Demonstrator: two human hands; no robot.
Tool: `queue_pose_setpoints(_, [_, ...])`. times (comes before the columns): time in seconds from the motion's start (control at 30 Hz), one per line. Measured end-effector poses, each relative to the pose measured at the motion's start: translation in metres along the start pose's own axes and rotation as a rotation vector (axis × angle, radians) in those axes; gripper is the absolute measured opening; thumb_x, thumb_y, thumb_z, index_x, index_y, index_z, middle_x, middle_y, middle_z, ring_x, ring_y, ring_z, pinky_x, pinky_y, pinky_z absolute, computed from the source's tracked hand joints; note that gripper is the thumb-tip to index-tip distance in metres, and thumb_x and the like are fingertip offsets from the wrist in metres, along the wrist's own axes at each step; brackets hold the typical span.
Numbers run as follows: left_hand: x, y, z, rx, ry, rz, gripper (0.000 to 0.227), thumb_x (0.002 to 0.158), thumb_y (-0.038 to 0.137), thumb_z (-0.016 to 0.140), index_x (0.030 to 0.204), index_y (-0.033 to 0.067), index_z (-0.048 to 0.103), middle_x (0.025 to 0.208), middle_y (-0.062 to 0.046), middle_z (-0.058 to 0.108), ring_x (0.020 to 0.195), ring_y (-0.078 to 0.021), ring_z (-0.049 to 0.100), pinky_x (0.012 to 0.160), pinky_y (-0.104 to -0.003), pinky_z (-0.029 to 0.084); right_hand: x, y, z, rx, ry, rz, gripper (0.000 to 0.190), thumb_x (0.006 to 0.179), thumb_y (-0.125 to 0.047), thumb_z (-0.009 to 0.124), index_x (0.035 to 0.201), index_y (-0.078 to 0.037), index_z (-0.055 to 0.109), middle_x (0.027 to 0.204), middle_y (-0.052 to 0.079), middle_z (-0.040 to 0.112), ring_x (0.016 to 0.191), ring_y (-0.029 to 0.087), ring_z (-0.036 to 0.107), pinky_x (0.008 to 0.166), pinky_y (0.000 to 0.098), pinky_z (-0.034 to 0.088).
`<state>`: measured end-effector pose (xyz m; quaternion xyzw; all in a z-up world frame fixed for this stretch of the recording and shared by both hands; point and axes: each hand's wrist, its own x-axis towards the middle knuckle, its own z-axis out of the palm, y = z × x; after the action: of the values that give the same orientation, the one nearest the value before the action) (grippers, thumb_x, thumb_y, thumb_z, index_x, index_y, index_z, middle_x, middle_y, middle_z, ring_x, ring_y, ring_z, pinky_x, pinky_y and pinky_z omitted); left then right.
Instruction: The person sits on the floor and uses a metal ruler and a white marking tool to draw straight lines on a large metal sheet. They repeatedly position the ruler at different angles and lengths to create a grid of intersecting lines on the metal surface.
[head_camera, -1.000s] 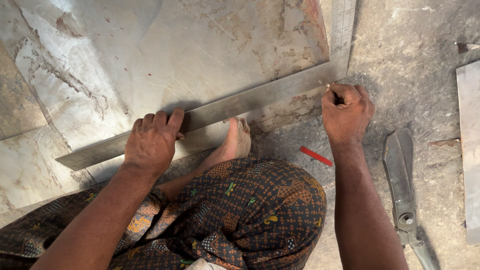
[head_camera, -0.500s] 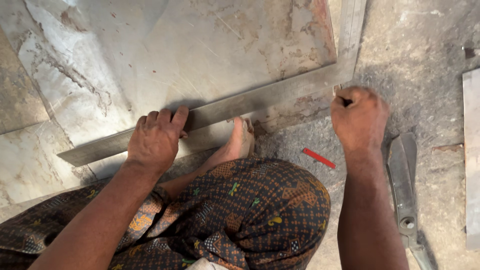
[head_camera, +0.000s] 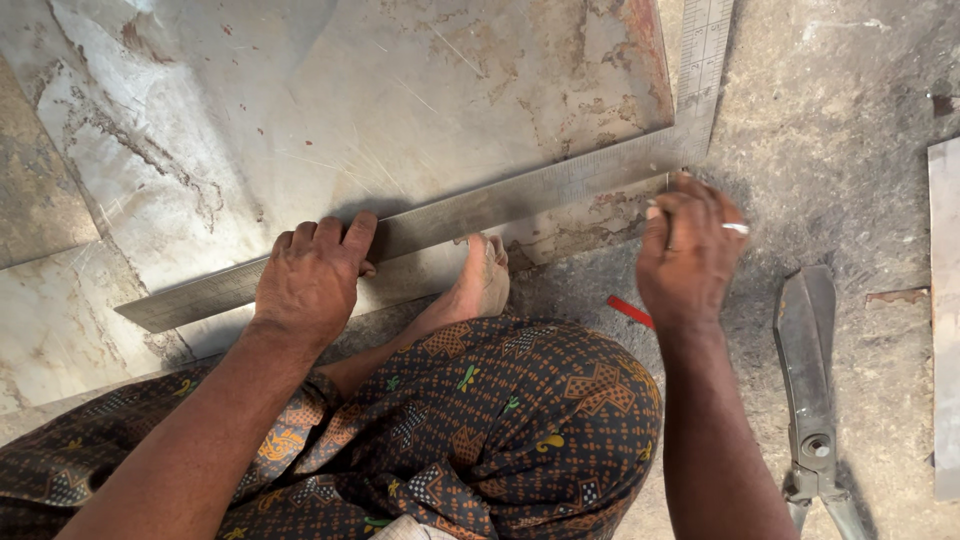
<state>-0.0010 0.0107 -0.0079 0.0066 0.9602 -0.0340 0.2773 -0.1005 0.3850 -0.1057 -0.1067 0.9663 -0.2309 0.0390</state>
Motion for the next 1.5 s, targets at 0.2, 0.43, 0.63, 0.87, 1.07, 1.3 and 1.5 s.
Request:
queue_pose_setpoints(0.2, [-0.001, 0.001, -0.004, -0.008, -0.009, -0.003, 0.053, 0.095, 0.034, 0.065, 0.14, 0.0087, 0.051, 0.105, -0.017, 0.068, 0.099, -0.0314, 0.069, 0.087, -0.047, 0.057, -0.008, -0.011, 0.01, -0.213, -0.058, -0.181, 0.019, 0.106, -0.021, 0.051, 0.11, -0.01, 0.066, 0.146, 0.02, 0.064, 0.138, 0.035, 0.053, 0.112, 0.0585, 0.031])
queue_pose_setpoints(0.43, [0.001, 0.003, -0.003, -0.019, -0.044, -0.025, 0.053, 0.096, 0.035, 0.065, 0.139, 0.0075, 0.051, 0.105, -0.019, 0.068, 0.099, -0.032, 0.07, 0.085, -0.047, 0.059, 0.0, 0.0, -0.008, 0.208, 0.05, 0.09, 0.007, 0.103, -0.014, 0.066, 0.108, -0.009, 0.069, 0.114, 0.011, 0.07, 0.102, 0.025, 0.066, 0.088, 0.0427, 0.055])
queue_pose_setpoints(0.63, [0.003, 0.002, -0.004, -0.001, -0.035, -0.017, 0.052, 0.096, 0.035, 0.065, 0.139, 0.008, 0.05, 0.105, -0.018, 0.068, 0.1, -0.0325, 0.07, 0.086, -0.047, 0.059, 0.022, 0.005, -0.001, 0.199, 0.22, 0.16, 0.009, 0.094, -0.003, 0.078, 0.101, -0.009, 0.078, 0.1, 0.007, 0.074, 0.087, 0.018, 0.072, 0.078, 0.0348, 0.059])
queue_pose_setpoints(0.87, [0.001, 0.0, -0.001, 0.002, -0.023, -0.004, 0.053, 0.096, 0.035, 0.063, 0.14, 0.0075, 0.05, 0.105, -0.02, 0.068, 0.101, -0.0324, 0.069, 0.085, -0.047, 0.059, 0.024, 0.008, 0.007, 0.191, 0.229, 0.153, 0.008, 0.094, -0.003, 0.078, 0.099, -0.008, 0.076, 0.096, 0.006, 0.073, 0.083, 0.016, 0.069, 0.074, 0.0339, 0.057])
queue_pose_setpoints(1.07, [0.0, 0.0, 0.001, -0.002, 0.015, 0.006, 0.052, 0.096, 0.035, 0.063, 0.138, 0.0078, 0.051, 0.105, -0.019, 0.068, 0.099, -0.0322, 0.069, 0.084, -0.047, 0.058, 0.024, 0.005, 0.005, 0.239, 0.22, 0.164, 0.009, 0.094, -0.002, 0.077, 0.101, -0.007, 0.075, 0.096, 0.006, 0.071, 0.082, 0.014, 0.067, 0.072, 0.0319, 0.057])
queue_pose_setpoints(1.3, [0.0, -0.002, 0.003, -0.007, 0.02, 0.009, 0.053, 0.096, 0.035, 0.064, 0.14, 0.007, 0.051, 0.105, -0.019, 0.068, 0.1, -0.032, 0.069, 0.085, -0.047, 0.058, 0.023, 0.003, 0.005, 0.203, 0.202, 0.136, 0.007, 0.096, -0.001, 0.077, 0.1, -0.006, 0.074, 0.094, 0.006, 0.069, 0.082, 0.014, 0.066, 0.072, 0.0319, 0.055])
queue_pose_setpoints(1.5, [0.001, -0.001, 0.004, -0.011, -0.034, -0.013, 0.053, 0.098, 0.034, 0.062, 0.143, 0.0076, 0.049, 0.109, -0.021, 0.068, 0.105, -0.0325, 0.069, 0.09, -0.048, 0.058, 0.03, 0.007, 0.007, 0.115, 0.118, 0.178, 0.005, 0.095, -0.003, 0.075, 0.095, -0.007, 0.075, 0.092, 0.004, 0.071, 0.083, 0.013, 0.066, 0.077, 0.0353, 0.057])
